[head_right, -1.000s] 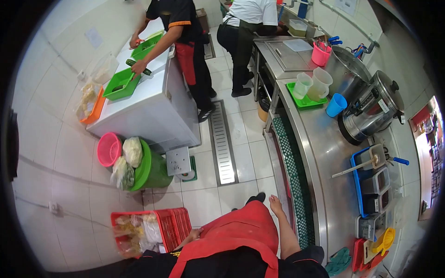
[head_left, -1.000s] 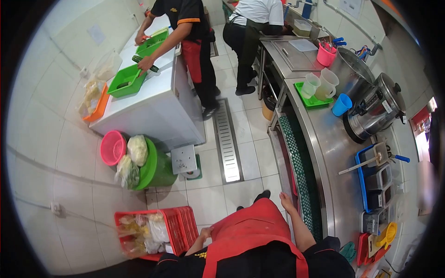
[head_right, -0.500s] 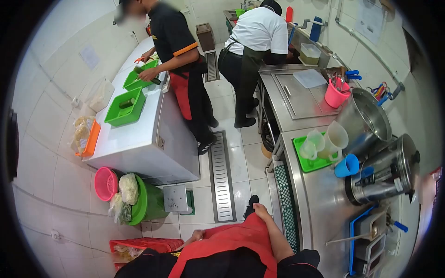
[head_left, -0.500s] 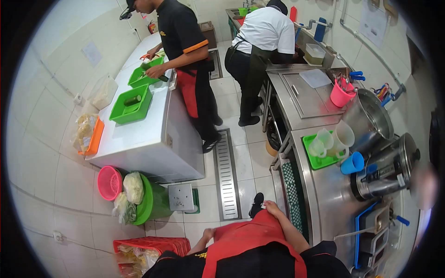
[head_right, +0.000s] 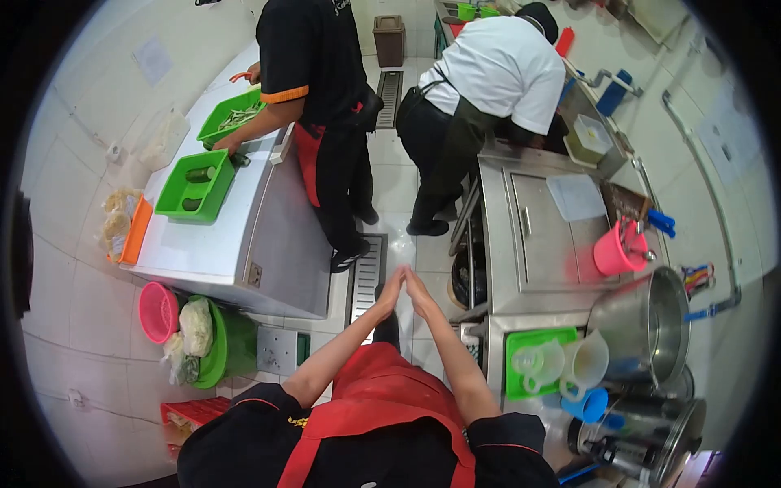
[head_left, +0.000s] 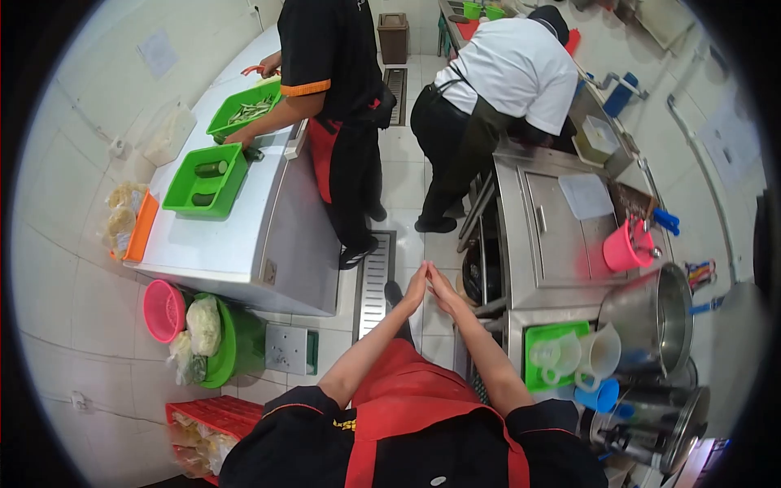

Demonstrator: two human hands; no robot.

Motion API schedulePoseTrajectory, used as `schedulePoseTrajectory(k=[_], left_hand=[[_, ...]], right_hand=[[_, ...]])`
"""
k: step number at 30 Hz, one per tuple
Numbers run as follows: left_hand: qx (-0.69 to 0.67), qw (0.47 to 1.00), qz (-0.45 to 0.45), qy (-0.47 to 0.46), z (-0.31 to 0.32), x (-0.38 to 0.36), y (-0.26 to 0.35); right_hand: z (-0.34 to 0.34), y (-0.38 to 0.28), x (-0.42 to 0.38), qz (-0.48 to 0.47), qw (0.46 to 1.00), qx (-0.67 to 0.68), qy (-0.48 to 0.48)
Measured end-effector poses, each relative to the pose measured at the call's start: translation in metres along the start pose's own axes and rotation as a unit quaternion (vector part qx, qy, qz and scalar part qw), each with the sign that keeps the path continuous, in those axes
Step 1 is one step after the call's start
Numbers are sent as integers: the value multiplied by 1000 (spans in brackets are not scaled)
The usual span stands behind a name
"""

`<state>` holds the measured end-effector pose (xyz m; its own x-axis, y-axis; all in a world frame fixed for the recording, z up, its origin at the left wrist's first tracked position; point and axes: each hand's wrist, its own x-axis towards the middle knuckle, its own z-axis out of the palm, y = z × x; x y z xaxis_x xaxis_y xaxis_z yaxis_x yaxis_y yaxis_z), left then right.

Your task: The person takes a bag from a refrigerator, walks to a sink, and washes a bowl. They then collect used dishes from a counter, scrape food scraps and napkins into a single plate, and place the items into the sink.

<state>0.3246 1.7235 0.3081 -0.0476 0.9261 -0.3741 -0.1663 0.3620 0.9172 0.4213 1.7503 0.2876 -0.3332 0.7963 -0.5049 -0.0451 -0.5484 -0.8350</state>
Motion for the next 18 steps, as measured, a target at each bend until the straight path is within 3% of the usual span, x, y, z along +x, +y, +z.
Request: schedulePoseTrajectory(k=[2,5,8,12,16,18], left_hand=[[-68,997,12,20,12,40,39],[-96,993,-3,67,8,112,88],[-104,994,12,40,-10,190,134],[-78,996,-36,37,-31,269,166],[-75,994,-84,3,-36,322,200],[-61,996,-72,6,-34,363,197]], right_hand=[[6,-29,48,-38,998,33,-31],[17,-72,130,-43,991,127,-2],[19,-121,204,-52,993,103,15],[23,-174,279,-66,996,49,-27],[11,-218,317,-9,998,64,-16],[13,-241,335,-25,999,18,43]])
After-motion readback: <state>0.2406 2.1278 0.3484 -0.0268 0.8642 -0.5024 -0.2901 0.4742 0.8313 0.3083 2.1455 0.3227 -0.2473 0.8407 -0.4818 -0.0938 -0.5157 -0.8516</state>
